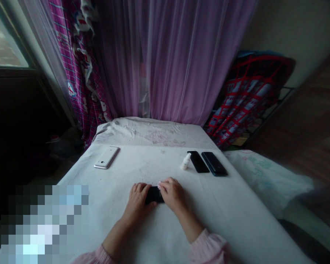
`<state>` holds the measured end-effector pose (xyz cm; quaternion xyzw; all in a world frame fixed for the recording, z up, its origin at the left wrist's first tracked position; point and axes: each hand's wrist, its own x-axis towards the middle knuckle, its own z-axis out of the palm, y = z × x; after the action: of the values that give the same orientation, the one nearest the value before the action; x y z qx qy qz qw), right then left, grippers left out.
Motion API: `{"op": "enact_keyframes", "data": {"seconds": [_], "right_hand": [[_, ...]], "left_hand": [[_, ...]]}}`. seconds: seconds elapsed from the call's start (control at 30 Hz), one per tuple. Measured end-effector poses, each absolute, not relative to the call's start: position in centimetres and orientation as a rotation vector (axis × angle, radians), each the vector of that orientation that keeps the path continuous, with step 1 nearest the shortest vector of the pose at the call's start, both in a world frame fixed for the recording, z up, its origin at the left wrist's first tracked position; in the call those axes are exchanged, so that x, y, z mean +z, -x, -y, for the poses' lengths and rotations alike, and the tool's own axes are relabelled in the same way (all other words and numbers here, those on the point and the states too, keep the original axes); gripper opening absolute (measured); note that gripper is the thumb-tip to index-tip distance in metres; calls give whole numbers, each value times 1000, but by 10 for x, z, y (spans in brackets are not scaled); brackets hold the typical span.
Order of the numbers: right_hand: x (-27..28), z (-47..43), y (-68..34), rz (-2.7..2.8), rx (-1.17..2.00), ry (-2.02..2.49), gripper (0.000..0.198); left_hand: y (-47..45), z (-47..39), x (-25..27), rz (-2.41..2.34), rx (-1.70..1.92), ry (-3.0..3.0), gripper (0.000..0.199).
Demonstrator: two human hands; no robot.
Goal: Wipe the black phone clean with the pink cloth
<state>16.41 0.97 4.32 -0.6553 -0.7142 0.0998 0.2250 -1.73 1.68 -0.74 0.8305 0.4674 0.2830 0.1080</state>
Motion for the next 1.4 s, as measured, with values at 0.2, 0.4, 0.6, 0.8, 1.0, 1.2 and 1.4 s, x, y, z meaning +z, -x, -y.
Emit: {"op": "enact_keyframes", "data": {"seconds": [0.2,0.4,0.6,0.8,1.0,1.2,1.4], "right_hand": [[51,-17,-153,2105,221,1798,19],[45,-17,-176,2073,144,1812,18],[29,-8,-197,1927,201,1816,19],[22,-9,-192,1866,190,1824,20],[23,6,-184,1774,182,1864,23],[23,47,-179,1790,125,1899,25],[28,49,-177,1800,114,1927,25]], "left_hand": [[18,-18,-8,-1317,885,-2446,50],[17,-18,-2,-1341,881,-2438,50],[16,-17,1,-1359,847,-2453,50],[15,-15,5,-1369,818,-2453,50],[14,-14,7,-1359,828,-2435,50],[15,-14,3,-1353,834,-2430,51],[15,-15,-1,-1362,818,-2443,50]]}}
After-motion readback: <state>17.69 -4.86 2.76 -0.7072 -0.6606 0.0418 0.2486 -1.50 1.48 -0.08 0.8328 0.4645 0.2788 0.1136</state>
